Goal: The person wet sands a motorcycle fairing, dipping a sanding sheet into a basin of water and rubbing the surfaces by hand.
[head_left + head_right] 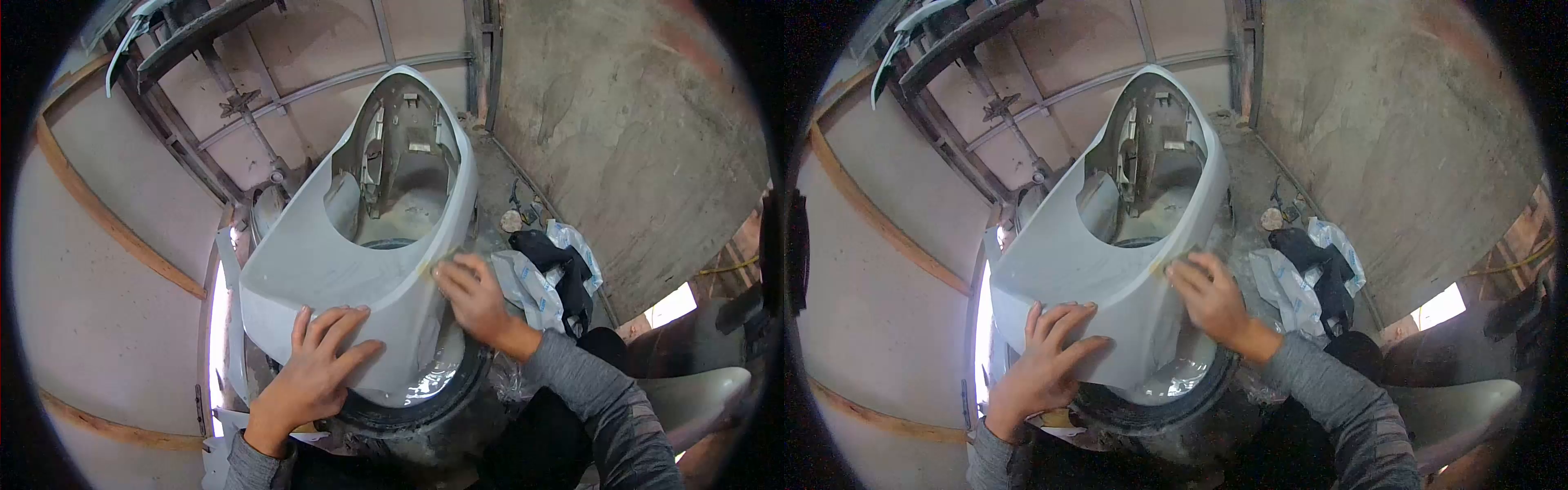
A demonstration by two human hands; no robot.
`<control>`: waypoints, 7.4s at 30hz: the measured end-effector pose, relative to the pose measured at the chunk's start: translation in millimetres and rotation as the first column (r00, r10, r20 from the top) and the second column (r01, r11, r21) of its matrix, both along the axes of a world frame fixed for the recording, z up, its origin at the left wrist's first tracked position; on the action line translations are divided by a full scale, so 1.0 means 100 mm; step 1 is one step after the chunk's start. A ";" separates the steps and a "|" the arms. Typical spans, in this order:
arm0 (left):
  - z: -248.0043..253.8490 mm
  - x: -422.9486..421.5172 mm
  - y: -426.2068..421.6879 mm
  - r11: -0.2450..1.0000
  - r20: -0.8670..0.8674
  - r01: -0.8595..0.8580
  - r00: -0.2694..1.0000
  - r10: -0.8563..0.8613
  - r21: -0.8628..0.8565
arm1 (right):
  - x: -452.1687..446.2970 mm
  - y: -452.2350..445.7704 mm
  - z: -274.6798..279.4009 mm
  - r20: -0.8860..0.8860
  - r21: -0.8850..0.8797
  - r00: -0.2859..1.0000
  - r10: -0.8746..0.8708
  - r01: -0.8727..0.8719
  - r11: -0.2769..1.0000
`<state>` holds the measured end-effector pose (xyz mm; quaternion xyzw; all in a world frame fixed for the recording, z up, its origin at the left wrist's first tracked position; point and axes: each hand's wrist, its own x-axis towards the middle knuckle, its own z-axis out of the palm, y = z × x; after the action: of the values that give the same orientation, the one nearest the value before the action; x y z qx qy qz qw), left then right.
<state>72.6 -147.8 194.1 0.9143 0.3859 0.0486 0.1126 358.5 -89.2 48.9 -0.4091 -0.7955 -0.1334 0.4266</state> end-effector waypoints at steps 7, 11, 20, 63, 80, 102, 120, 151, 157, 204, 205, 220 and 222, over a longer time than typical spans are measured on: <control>0.02 0.03 0.01 1.000 -0.029 -0.014 0.999 0.013 -0.003 | -0.01 0.11 -0.06 -0.097 -0.055 0.993 -0.066 0.061 0.997; 0.00 0.02 0.01 1.000 -0.004 -0.001 1.000 0.001 -0.011 | -0.05 -0.05 -0.15 -0.046 0.021 0.993 0.111 -0.110 0.994; -0.02 0.00 0.02 0.999 -0.030 0.032 0.999 -0.032 -0.005 | -0.15 -0.03 -0.07 -0.086 -0.009 0.996 0.031 -0.032 0.999; -0.03 -0.01 0.07 0.989 0.027 0.104 0.994 -0.108 0.102 | -0.42 -0.45 0.04 -0.103 -0.186 0.995 0.009 -0.028 0.982; -0.06 0.00 0.07 0.987 0.006 0.119 0.993 -0.121 0.112 | -0.24 -0.19 0.04 -0.023 -0.127 0.996 -0.081 0.077 0.989; 0.02 0.03 0.04 0.984 -0.002 0.152 0.988 -0.153 0.087 | -0.35 -0.19 0.48 -0.006 -0.212 1.000 0.014 -0.015 0.977; -0.13 -0.01 -0.04 0.981 0.034 0.151 0.987 -0.156 0.117 | 0.10 0.30 0.44 0.052 -0.244 0.998 0.040 -0.026 0.969; -1.19 -0.10 -0.51 0.967 -0.119 0.094 0.991 -0.067 0.238 | -0.58 -0.35 0.22 0.067 -0.718 0.853 0.518 -0.319 0.618; -1.52 -0.15 -0.49 0.920 -0.093 0.065 0.995 -0.031 0.386 | -0.72 -0.21 0.00 0.368 -0.634 0.784 0.500 -0.181 0.751; -1.51 -0.91 0.29 0.277 0.397 -0.412 -0.242 0.885 -0.868 | -0.10 0.13 0.39 0.374 -0.477 0.894 0.245 -0.041 0.878; -1.49 -0.91 0.30 0.265 0.375 -0.381 -0.252 0.892 -0.886 | -0.09 0.16 0.36 0.374 -0.476 0.894 0.245 -0.042 0.878; -0.89 -0.84 0.39 0.369 0.324 0.151 -0.258 0.910 -0.917 | -0.40 0.05 0.62 -0.138 -0.579 0.990 0.012 -0.091 0.810; -0.88 -0.66 0.34 0.388 0.331 0.243 -0.243 0.912 -0.889 | -0.27 0.07 0.66 -0.111 -0.573 0.994 0.008 -0.071 0.816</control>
<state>6.1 -113.7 105.7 0.1940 0.4530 0.5415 0.6811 331.2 -81.7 114.6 -0.5087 -0.7837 0.1435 0.3262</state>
